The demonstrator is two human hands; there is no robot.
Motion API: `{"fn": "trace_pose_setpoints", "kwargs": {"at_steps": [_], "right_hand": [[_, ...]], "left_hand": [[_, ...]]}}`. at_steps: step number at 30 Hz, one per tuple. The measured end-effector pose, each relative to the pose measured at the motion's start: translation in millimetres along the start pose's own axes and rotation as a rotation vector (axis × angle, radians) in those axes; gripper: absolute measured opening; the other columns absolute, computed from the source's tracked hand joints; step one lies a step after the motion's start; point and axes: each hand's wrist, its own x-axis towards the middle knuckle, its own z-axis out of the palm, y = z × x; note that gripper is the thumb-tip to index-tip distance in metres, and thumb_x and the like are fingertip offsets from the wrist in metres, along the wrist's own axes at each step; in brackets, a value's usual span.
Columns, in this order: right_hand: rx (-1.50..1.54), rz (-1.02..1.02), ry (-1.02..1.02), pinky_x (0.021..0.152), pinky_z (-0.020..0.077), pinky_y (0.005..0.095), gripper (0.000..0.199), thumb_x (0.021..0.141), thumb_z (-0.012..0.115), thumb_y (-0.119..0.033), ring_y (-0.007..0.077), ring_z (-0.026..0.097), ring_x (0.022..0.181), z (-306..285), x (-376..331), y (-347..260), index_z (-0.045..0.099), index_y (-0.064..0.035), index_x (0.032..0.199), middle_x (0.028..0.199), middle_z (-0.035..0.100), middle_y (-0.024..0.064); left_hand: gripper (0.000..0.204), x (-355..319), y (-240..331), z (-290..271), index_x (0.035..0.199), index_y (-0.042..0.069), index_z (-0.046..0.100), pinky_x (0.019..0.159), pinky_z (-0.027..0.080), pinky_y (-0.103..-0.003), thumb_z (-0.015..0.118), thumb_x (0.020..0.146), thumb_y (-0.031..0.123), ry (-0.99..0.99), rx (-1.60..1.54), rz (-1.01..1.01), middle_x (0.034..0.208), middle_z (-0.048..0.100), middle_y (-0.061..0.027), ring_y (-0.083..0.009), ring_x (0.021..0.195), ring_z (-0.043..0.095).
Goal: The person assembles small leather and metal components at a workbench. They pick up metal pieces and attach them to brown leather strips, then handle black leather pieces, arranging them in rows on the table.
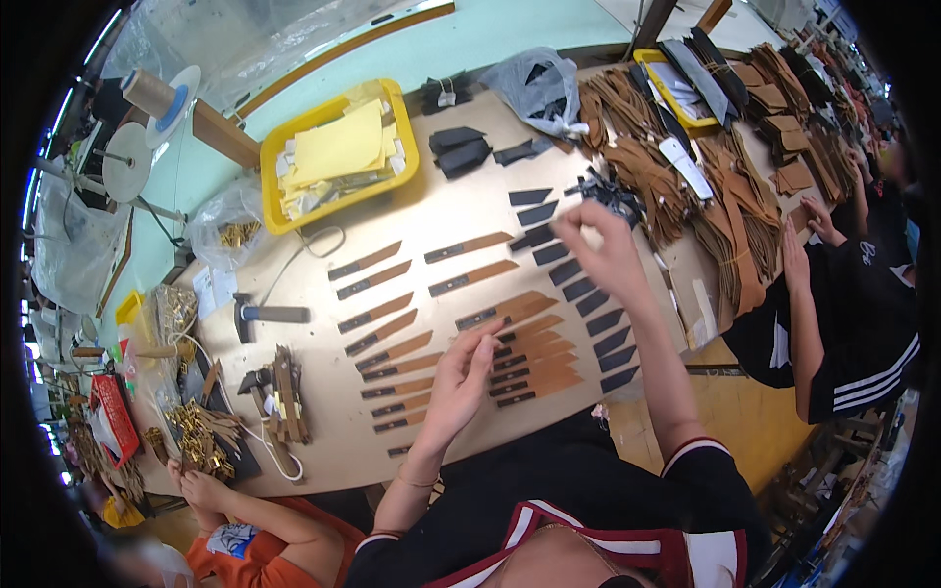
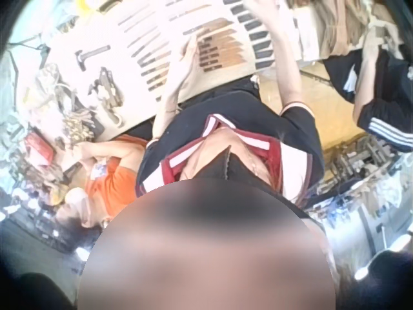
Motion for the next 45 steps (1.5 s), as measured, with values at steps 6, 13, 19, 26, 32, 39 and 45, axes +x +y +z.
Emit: {"fn": "trace_pose_setpoints", "kwargs": {"at_steps": [6,13,19,26,32,39,45], "right_hand": [[-0.440,0.065,0.118,0.074,0.0476,0.0341,0.024,0.086,0.072,-0.023,0.0218,0.063,0.080,36.1,87.0,63.3,0.070,0.0004,0.090,0.088,0.065,0.0106],[-0.727,-0.085,0.271,0.090,0.0375,0.0420,0.031,0.086,0.070,-0.025,0.0274,0.056,0.102,39.7,70.5,63.7,0.069,-0.0125,0.114,0.104,0.059,0.0097],[-0.480,-0.052,0.255,0.087,0.0375,0.0372,0.016,0.087,0.070,-0.019,0.0239,0.057,0.097,-3.0,31.5,39.6,0.073,-0.0113,0.101,0.099,0.061,0.0056],[-0.446,0.109,0.425,0.083,0.0453,0.0360,0.013,0.088,0.070,-0.013,0.0248,0.061,0.093,-48.9,-33.7,21.4,0.073,-0.0052,0.098,0.098,0.064,0.0082],[-0.535,0.137,0.463,0.084,0.0453,0.0353,0.013,0.090,0.068,-0.013,0.0244,0.061,0.095,-68.2,-76.1,21.9,0.072,-0.0041,0.099,0.098,0.063,0.0088],[-0.572,0.131,0.440,0.085,0.0453,0.0348,0.013,0.089,0.069,-0.012,0.0241,0.061,0.095,-75.7,-101.9,15.1,0.071,-0.0036,0.099,0.098,0.064,0.0098],[-0.489,0.142,0.325,0.084,0.0459,0.0327,0.012,0.089,0.068,-0.006,0.0238,0.062,0.094,-86.9,-141.1,-0.8,0.071,-0.0030,0.099,0.098,0.064,0.0100]], "left_hand": [[0.029,5.7,7.7,-32.4,0.123,0.003,0.065,0.069,0.040,-0.020,0.054,0.102,0.019,0.190,0.119,0.051,0.094,0.059,0.0008,-0.0056,0.077,0.047],[0.024,32.8,9.0,-48.6,0.115,0.002,0.067,0.073,0.047,-0.030,0.061,0.093,0.007,0.374,0.575,0.259,0.092,0.059,-0.0104,-0.0179,0.079,0.057],[0.025,62.0,8.4,-48.2,0.115,0.001,0.066,0.085,0.047,-0.038,0.063,0.091,0.007,0.345,0.749,0.370,0.106,0.060,-0.0155,-0.0314,0.098,0.059],[0.027,91.4,-6.9,-42.8,0.117,0.004,0.065,0.093,0.042,-0.043,0.063,0.090,0.010,0.320,0.950,0.427,0.114,0.060,-0.0149,-0.0324,0.103,0.056],[0.016,114.4,-16.1,-42.5,0.102,0.003,0.071,0.094,0.041,-0.043,0.063,0.090,0.011,0.323,1.119,0.501,0.106,0.061,-0.0135,-0.0307,0.102,0.057],[0.016,119.4,-10.1,-46.3,0.099,0.004,0.073,0.096,0.040,-0.044,0.063,0.088,0.010,0.267,1.199,0.531,0.102,0.063,-0.0122,-0.0286,0.101,0.058],[0.023,68.7,-5.8,-24.6,0.107,0.013,0.071,0.095,0.038,-0.043,0.073,0.084,0.015,0.263,1.224,0.696,0.112,0.065,-0.0085,-0.0248,0.096,0.061]]}}
